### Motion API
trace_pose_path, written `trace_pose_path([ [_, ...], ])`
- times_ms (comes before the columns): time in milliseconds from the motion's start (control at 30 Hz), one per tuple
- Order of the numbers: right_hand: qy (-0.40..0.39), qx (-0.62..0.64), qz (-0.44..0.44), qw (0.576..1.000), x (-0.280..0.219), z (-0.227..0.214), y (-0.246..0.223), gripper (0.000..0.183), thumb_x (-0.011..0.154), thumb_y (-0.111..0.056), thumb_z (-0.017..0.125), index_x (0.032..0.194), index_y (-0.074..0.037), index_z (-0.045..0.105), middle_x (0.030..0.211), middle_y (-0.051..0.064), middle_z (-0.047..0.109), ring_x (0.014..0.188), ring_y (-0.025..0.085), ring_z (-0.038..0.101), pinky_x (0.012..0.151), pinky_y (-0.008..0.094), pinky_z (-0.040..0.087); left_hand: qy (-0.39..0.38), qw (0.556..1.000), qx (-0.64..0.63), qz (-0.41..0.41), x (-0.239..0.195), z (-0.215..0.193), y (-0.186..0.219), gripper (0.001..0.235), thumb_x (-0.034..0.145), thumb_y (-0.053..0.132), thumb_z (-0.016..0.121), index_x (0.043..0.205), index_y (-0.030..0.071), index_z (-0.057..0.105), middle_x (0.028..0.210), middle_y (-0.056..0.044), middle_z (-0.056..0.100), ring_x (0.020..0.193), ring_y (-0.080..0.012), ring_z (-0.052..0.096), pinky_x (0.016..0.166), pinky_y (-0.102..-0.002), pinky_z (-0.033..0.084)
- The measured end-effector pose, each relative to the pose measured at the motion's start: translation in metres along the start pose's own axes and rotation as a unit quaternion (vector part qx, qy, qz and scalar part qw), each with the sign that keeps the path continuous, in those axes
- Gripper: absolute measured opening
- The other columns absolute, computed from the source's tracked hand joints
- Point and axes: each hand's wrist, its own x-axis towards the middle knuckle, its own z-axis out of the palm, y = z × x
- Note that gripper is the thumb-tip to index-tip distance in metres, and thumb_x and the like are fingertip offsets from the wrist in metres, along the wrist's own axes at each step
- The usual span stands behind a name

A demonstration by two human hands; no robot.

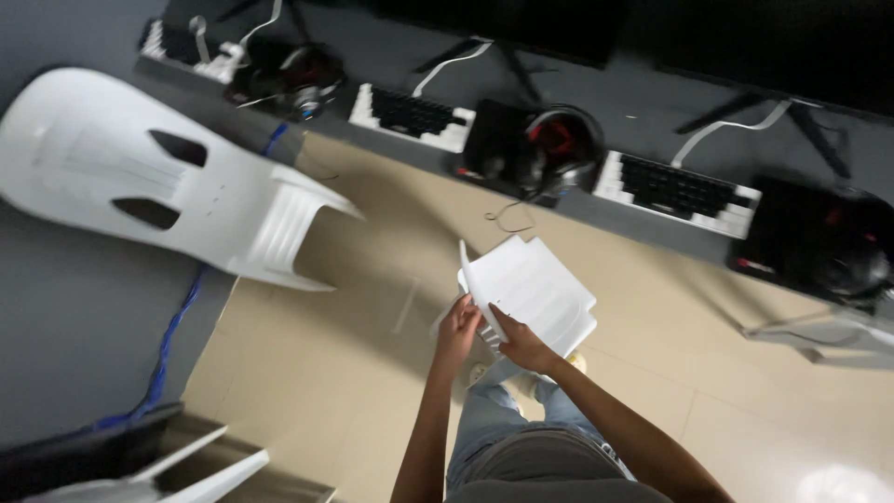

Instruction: The person repeatedly picks up white plastic chairs and places them against a wall in a computer lab. They also handle black gaming headsets, moving them between desks and chairs.

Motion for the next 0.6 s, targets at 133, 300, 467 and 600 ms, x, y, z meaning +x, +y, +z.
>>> trace_pose_path([
  [133,0.025,0.083,-0.083,0.993,0.025,0.028,-0.012,0.095,0.079,0.008,0.064,0.163,-0.008,0.021,0.144,0.023,0.057,0.129,0.034,0.058,0.104,0.040,0.049,-0.037,0.997,-0.071,0.022,-0.012,-0.018,-0.016,0.070,0.094,0.006,0.059,0.159,0.010,0.033,0.141,-0.013,0.054,0.121,-0.0214,0.060,0.096,-0.035,0.057],
  [300,0.078,0.337,-0.026,0.938,0.078,0.056,-0.022,0.096,0.079,0.014,0.060,0.162,-0.009,0.018,0.112,0.016,0.058,0.098,0.025,0.061,0.079,0.037,0.056,-0.126,0.988,-0.077,-0.048,-0.042,-0.029,0.021,0.095,0.083,0.004,0.066,0.160,0.016,0.011,0.160,-0.008,0.022,0.139,-0.0290,0.038,0.100,-0.041,0.054],
  [467,0.131,0.336,0.005,0.933,0.113,0.072,-0.068,0.087,0.076,0.018,0.058,0.151,-0.005,0.022,0.113,0.013,0.046,0.093,0.027,0.059,0.067,0.042,0.056,0.045,0.983,0.056,0.170,-0.055,-0.023,-0.059,0.099,0.084,0.004,0.077,0.159,0.003,0.012,0.159,-0.022,0.024,0.145,-0.0407,0.029,0.113,-0.051,0.034],
  [600,0.170,0.338,-0.033,0.925,0.129,0.095,-0.077,0.087,0.078,0.014,0.068,0.147,-0.012,0.021,0.127,0.014,0.046,0.115,0.024,0.055,0.086,0.040,0.057,0.169,0.974,0.143,0.051,-0.055,-0.058,-0.067,0.057,0.101,0.017,0.068,0.153,0.005,0.049,0.145,-0.025,0.060,0.125,-0.0390,0.064,0.103,-0.044,0.052],
])
